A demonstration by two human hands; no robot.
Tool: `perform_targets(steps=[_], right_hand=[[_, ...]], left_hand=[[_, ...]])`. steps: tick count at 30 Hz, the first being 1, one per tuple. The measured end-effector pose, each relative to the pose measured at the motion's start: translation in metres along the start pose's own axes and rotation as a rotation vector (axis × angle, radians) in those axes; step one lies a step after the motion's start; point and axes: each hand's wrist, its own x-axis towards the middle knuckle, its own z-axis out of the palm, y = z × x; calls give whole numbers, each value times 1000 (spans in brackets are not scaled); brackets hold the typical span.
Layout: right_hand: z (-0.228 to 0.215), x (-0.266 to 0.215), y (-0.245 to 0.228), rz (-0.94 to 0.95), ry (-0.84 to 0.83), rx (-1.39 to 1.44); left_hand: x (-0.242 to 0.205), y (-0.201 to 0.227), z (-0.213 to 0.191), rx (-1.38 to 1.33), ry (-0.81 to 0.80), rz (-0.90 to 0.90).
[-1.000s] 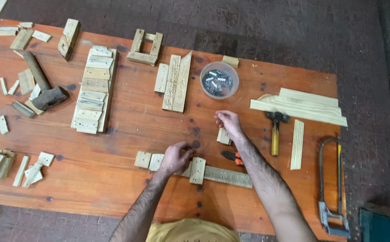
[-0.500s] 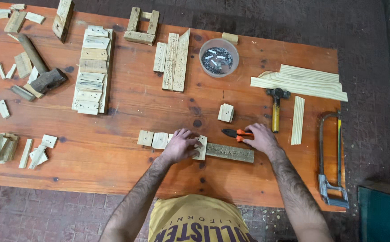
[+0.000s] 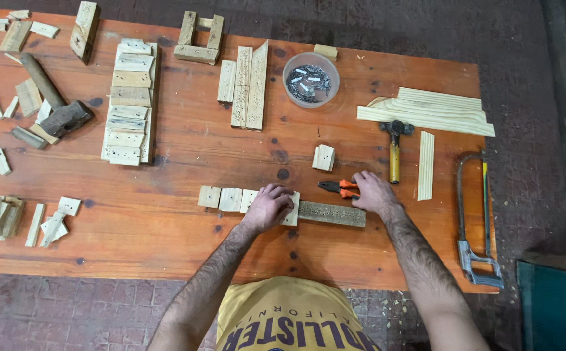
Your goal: The person assembles small wooden blocks into a connected structure on a workbench. They repeatedly pick up blocks, align them, and use pliers to insert metal fasteners, building a linear chain of joined pieces.
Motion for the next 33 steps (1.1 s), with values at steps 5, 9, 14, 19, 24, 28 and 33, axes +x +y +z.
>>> perform_targets(steps=[5, 9, 14, 19, 24, 28, 33], right_hand=[[3, -7, -5, 52, 37, 5], [11, -15, -1, 80, 84, -24], [7, -31, -24, 37, 181, -33], [2, -49, -62, -90, 230, -50], [-4, -63, -99, -189, 199, 1], [-7, -62, -115, -189, 150, 4], [0, -54, -129, -186, 125, -23]], left_hand=[[-2, 6, -14, -15, -63, -45], [-5, 10, -26, 17, -155, -64], [-6, 4, -18, 31, -187, -89], [-4, 6, -24, 34, -224, -75], [-3, -3, -25, 13, -300, -75], [-6, -3, -22, 20, -280, -53], [-9, -5, -17, 88, -169, -47]])
